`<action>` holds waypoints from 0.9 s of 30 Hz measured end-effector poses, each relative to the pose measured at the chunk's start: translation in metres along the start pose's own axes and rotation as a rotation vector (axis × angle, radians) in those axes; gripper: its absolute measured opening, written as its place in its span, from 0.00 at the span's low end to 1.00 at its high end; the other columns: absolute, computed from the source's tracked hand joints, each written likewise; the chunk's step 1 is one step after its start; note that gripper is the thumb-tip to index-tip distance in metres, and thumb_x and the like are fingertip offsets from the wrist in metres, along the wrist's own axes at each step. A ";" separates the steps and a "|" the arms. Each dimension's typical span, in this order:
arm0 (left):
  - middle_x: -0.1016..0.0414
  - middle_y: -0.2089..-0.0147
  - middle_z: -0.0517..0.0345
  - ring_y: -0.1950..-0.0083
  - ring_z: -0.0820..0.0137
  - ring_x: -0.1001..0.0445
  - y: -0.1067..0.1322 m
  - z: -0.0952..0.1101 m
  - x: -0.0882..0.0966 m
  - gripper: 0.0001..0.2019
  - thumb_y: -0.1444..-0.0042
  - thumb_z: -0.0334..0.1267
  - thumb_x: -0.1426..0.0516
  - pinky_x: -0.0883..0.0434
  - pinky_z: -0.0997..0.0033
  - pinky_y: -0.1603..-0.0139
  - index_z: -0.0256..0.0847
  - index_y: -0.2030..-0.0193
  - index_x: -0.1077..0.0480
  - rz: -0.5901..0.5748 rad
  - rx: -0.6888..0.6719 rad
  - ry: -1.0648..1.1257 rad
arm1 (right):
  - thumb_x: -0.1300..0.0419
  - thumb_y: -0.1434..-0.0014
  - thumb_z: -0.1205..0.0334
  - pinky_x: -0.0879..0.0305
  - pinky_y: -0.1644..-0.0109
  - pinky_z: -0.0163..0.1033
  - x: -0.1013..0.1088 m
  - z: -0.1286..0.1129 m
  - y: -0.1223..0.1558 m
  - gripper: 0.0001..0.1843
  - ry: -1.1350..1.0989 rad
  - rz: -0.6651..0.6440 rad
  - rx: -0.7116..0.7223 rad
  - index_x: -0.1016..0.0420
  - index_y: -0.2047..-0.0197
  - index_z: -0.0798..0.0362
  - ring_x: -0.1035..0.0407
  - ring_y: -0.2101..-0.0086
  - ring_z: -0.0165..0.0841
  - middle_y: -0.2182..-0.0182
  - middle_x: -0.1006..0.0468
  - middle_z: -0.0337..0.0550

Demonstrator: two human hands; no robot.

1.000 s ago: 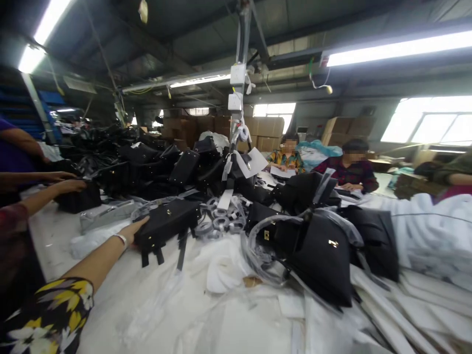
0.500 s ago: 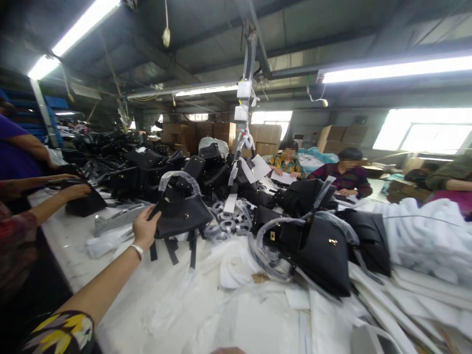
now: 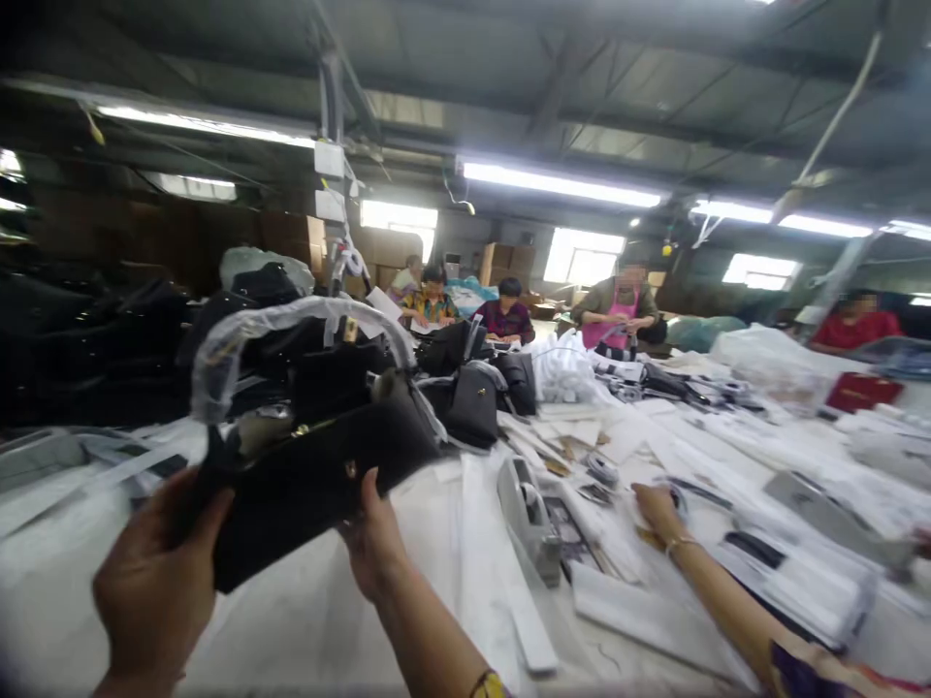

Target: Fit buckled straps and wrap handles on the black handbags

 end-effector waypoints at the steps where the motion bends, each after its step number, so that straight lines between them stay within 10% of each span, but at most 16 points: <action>1: 0.22 0.46 0.55 0.44 0.54 0.24 0.024 -0.005 -0.004 0.25 0.47 0.51 0.37 0.34 0.49 0.36 0.46 0.43 0.27 -0.053 0.067 0.034 | 0.39 0.43 0.36 0.39 0.36 0.46 0.007 -0.003 0.002 0.36 -0.036 0.012 0.016 0.31 0.39 0.52 0.32 0.43 0.40 0.42 0.26 0.48; 7: 0.24 0.42 0.51 0.50 0.60 0.20 0.127 -0.019 -0.028 0.31 0.43 0.51 0.40 0.23 0.64 0.49 0.49 0.34 0.39 -0.600 0.336 0.185 | 0.39 0.39 0.45 0.33 0.40 0.49 0.105 -0.005 0.003 0.28 0.034 0.202 -0.077 0.27 0.45 0.58 0.27 0.47 0.43 0.51 0.20 0.52; 10: 0.17 0.70 0.58 0.77 0.64 0.22 0.141 -0.028 -0.018 0.31 0.40 0.53 0.45 0.23 0.66 0.70 0.45 0.33 0.38 -0.898 0.416 -0.090 | 0.40 0.38 0.45 0.30 0.43 0.52 0.145 0.001 0.002 0.29 0.073 0.274 -0.127 0.29 0.45 0.61 0.25 0.50 0.44 0.55 0.18 0.56; 12: 0.22 0.79 0.61 0.82 0.64 0.26 0.129 -0.030 -0.007 0.24 0.40 0.53 0.46 0.25 0.65 0.71 0.46 0.41 0.28 -0.910 0.308 -0.298 | 0.39 0.38 0.45 0.29 0.44 0.52 0.160 0.006 0.002 0.29 0.103 0.318 -0.153 0.29 0.46 0.63 0.24 0.52 0.44 0.58 0.18 0.57; 15: 0.17 0.57 0.54 0.66 0.60 0.21 0.105 -0.029 -0.006 0.18 0.46 0.53 0.41 0.25 0.63 0.58 0.51 0.54 0.20 -0.750 0.079 -0.366 | 0.36 0.41 0.46 0.28 0.46 0.50 0.170 0.011 0.000 0.29 0.156 0.363 -0.158 0.29 0.49 0.64 0.23 0.54 0.44 0.61 0.17 0.58; 21: 0.22 0.68 0.53 0.64 0.59 0.21 0.127 -0.073 -0.048 0.23 0.49 0.59 0.40 0.24 0.61 0.60 0.40 0.59 0.27 -0.810 0.465 0.126 | 0.32 0.45 0.47 0.27 0.49 0.47 0.173 0.012 -0.002 0.29 0.269 0.401 -0.108 0.28 0.50 0.63 0.22 0.58 0.42 0.61 0.18 0.55; 27: 0.25 0.69 0.58 0.67 0.66 0.23 0.130 -0.054 -0.063 0.21 0.47 0.57 0.40 0.24 0.67 0.64 0.40 0.57 0.31 -0.809 0.472 0.253 | 0.33 0.46 0.45 0.26 0.51 0.45 0.171 0.009 0.000 0.27 0.341 0.393 -0.070 0.26 0.54 0.59 0.22 0.58 0.42 0.63 0.17 0.51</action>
Point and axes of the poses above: each hand's wrist, its own y-axis away from the middle knuckle, its own x-axis out of the back of the hand, z = x × y, the point moved 8 cm from there along -y, towards the middle knuckle
